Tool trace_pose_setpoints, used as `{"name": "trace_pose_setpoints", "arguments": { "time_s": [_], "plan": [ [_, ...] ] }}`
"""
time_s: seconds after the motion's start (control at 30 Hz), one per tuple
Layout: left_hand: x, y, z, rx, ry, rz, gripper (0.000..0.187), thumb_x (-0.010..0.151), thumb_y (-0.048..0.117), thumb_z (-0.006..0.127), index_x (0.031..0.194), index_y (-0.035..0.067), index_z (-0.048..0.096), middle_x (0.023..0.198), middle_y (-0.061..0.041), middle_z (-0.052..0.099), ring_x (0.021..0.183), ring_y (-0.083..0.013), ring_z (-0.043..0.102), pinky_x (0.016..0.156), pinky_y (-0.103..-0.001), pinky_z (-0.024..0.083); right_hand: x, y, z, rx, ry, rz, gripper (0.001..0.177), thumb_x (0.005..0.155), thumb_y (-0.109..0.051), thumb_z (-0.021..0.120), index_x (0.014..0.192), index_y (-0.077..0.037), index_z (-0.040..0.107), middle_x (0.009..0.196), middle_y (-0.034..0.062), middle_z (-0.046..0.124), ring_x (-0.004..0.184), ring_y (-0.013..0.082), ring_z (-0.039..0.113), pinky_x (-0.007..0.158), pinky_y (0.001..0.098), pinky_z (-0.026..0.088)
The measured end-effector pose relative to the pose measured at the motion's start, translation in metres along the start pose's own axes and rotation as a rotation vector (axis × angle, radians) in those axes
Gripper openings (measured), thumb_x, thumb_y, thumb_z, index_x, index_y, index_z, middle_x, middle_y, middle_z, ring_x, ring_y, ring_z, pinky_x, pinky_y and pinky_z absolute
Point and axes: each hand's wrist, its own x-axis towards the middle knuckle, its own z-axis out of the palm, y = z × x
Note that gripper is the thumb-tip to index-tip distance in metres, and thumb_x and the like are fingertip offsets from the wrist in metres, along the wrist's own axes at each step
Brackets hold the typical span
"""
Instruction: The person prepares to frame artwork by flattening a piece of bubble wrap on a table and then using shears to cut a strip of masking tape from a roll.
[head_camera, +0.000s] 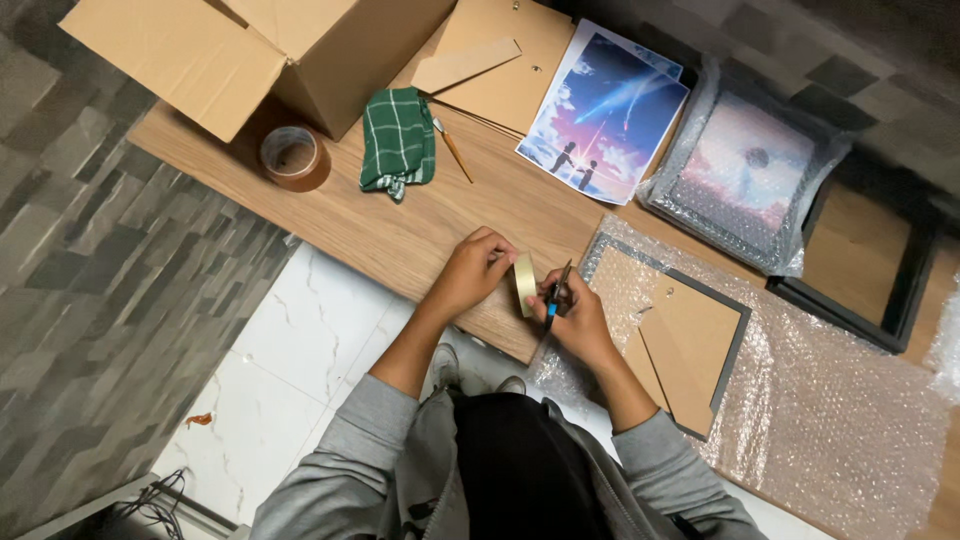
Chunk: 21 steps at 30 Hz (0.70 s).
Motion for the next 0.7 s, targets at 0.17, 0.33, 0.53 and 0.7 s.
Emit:
{"name": "trace_pose_setpoints", "arguments": {
  "time_s": [0.17,0.33,0.53,0.7],
  "plan": [
    [0.004,0.005,0.011,0.17,-0.089,-0.014,0.01,0.085,0.005,0.052,0.091,0.0,0.059,0.085,-0.017,0.057,0.086,-0.0335,0.061,0.074,-0.038,0.053,0.005,0.012,-0.005,0.109,-0.038,0.062,0.033,0.07,-0.008,0.077,0.093,-0.006,0.054,0.074,0.0092,0.065,0.066,0.0125,0.06,0.065,0.0243,0.051],
    [0.007,0.017,0.013,0.306,-0.087,0.074,0.007,0.084,0.005,0.051,0.088,0.0,0.054,0.083,-0.018,0.054,0.086,-0.0388,0.057,0.077,-0.043,0.047,0.007,0.015,-0.005,0.285,-0.023,0.109,0.033,0.072,-0.005,0.075,0.094,-0.006,0.05,0.073,0.0052,0.064,0.064,0.0074,0.061,0.061,0.019,0.053],
    [0.008,0.012,0.021,0.277,-0.153,-0.059,0.014,0.092,0.013,0.041,0.095,0.0,0.047,0.082,-0.022,0.053,0.088,-0.0421,0.056,0.078,-0.046,0.045,0.014,0.034,-0.002,0.357,-0.018,0.129,0.034,0.072,-0.006,0.076,0.093,-0.007,0.049,0.071,0.0053,0.065,0.059,0.0053,0.061,0.054,0.016,0.05],
    [0.009,0.031,0.019,0.332,-0.164,-0.08,0.017,0.094,0.017,0.038,0.095,0.002,0.045,0.079,-0.023,0.055,0.085,-0.0419,0.058,0.075,-0.046,0.045,0.02,0.044,0.002,0.408,0.011,0.142,0.035,0.073,-0.008,0.076,0.093,-0.007,0.048,0.069,0.0055,0.065,0.055,0.0051,0.059,0.05,0.0147,0.048]
  ]
}}
